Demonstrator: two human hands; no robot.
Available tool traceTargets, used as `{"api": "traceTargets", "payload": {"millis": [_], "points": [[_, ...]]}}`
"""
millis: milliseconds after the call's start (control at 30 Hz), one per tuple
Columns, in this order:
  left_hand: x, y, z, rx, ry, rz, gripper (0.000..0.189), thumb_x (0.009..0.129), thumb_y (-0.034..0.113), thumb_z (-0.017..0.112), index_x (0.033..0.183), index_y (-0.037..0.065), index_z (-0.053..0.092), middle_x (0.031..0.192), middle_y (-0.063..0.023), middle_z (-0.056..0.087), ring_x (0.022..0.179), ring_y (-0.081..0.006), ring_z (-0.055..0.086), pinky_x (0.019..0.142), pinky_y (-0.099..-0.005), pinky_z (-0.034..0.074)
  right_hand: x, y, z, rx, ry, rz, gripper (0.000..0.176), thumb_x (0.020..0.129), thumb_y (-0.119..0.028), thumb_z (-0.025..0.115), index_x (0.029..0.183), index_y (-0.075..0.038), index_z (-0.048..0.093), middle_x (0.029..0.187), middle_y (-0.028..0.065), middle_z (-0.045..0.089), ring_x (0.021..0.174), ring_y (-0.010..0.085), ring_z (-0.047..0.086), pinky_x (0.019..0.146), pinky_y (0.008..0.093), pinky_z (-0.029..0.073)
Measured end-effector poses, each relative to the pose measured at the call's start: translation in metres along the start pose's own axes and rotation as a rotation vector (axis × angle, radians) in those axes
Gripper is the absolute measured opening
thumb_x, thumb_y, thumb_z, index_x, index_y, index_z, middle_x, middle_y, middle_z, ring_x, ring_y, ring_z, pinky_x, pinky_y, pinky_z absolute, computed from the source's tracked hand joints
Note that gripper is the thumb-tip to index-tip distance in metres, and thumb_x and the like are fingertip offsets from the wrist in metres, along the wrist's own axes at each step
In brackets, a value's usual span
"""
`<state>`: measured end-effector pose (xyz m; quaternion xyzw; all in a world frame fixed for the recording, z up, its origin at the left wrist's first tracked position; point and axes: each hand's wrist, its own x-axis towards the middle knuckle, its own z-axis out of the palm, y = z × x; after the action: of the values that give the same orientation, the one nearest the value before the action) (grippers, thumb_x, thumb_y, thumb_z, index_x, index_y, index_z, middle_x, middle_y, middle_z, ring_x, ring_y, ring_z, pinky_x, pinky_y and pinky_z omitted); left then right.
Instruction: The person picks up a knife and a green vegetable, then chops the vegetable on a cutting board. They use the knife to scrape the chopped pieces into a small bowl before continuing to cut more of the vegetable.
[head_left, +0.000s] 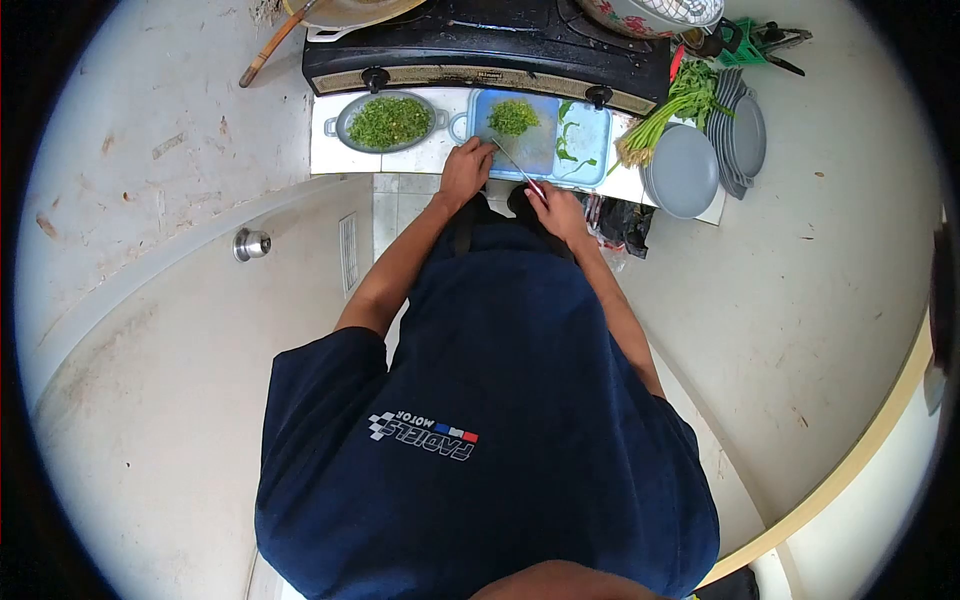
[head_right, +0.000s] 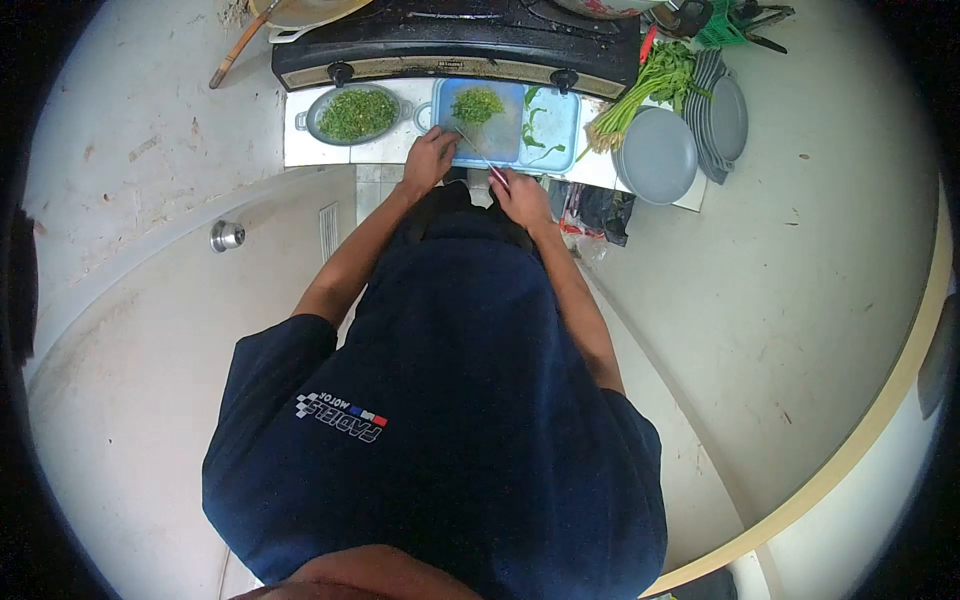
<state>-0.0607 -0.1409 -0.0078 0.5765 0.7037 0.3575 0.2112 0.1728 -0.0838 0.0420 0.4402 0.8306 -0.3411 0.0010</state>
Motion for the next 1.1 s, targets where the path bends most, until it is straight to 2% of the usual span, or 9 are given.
{"api": "traceTargets", "payload": {"millis": [167, 267, 567, 633, 867, 933, 1100], "points": [[-0.001, 0.001, -0.003, -0.007, 0.007, 0.031, 0.021, 0.086, 0.004, 0.067, 0.106, 0.007, 0.074, 0.089, -0.0159, 0.063, 0.08, -0.0398, 0.065, 0.072, -0.0475, 0.054, 0.01, -0.004, 0.009, -0.147, -0.076, 0.014, 0.04, 0.102, -0.04, 0.055, 0.105, -0.001, 0.066, 0.078, 0.0273, 0.07, 0.074, 0.0473, 0.069, 0.069, 0.0567, 0.055], [-0.001, 0.0, -0.003, -0.012, -0.013, 0.016, 0.019, 0.087, 0.005, 0.067, 0.105, 0.006, 0.074, 0.089, -0.0157, 0.063, 0.079, -0.0401, 0.065, 0.072, -0.0469, 0.054, 0.021, -0.009, 0.016, -0.193, -0.039, -0.006, 0.039, 0.103, -0.039, 0.054, 0.104, -0.001, 0.065, 0.077, 0.0278, 0.07, 0.073, 0.0473, 0.069, 0.068, 0.0565, 0.056], [-0.001, 0.002, -0.003, -0.025, -0.013, -0.066, 0.014, 0.091, 0.009, 0.065, 0.101, 0.006, 0.075, 0.093, -0.0146, 0.066, 0.083, -0.0389, 0.066, 0.074, -0.0461, 0.054, 0.012, -0.003, 0.012, -0.14, -0.042, 0.005, 0.041, 0.102, -0.04, 0.055, 0.1, -0.001, 0.065, 0.076, 0.0275, 0.069, 0.073, 0.0467, 0.069, 0.068, 0.0565, 0.056], [0.0, 0.001, -0.002, -0.05, 0.019, -0.035, 0.013, 0.092, 0.011, 0.064, 0.099, 0.007, 0.074, 0.09, -0.0113, 0.065, 0.081, -0.0355, 0.066, 0.074, -0.0464, 0.05, 0.012, -0.001, 0.015, -0.142, -0.046, -0.002, 0.04, 0.102, -0.04, 0.055, 0.1, -0.001, 0.065, 0.076, 0.0274, 0.069, 0.073, 0.0466, 0.069, 0.067, 0.0565, 0.055], [0.0, -0.002, -0.002, -0.061, 0.008, -0.036, 0.011, 0.09, 0.01, 0.064, 0.097, 0.006, 0.072, 0.089, -0.0115, 0.064, 0.08, -0.0361, 0.065, 0.073, -0.0471, 0.051, 0.009, 0.0, 0.022, -0.15, -0.018, -0.029, 0.039, 0.101, -0.039, 0.056, 0.1, -0.001, 0.066, 0.076, 0.0277, 0.069, 0.073, 0.0475, 0.068, 0.068, 0.0566, 0.055], [0.0, -0.001, -0.004, -0.02, -0.029, -0.061, 0.011, 0.088, 0.009, 0.066, 0.097, 0.005, 0.073, 0.091, -0.0147, 0.065, 0.083, -0.0401, 0.066, 0.073, -0.047, 0.053, 0.015, -0.001, 0.025, -0.145, -0.04, -0.042, 0.04, 0.101, -0.039, 0.055, 0.101, -0.001, 0.066, 0.076, 0.0275, 0.069, 0.073, 0.0475, 0.069, 0.068, 0.0561, 0.056], [0.001, 0.0, -0.004, -0.06, -0.008, -0.063, 0.011, 0.088, 0.009, 0.066, 0.096, 0.005, 0.072, 0.089, -0.0134, 0.065, 0.08, -0.0386, 0.066, 0.073, -0.0468, 0.053, 0.031, -0.019, 0.023, -0.153, -0.065, -0.01, 0.041, 0.101, -0.039, 0.055, 0.103, 0.0, 0.067, 0.077, 0.0277, 0.069, 0.074, 0.0483, 0.069, 0.07, 0.0565, 0.056]]}}
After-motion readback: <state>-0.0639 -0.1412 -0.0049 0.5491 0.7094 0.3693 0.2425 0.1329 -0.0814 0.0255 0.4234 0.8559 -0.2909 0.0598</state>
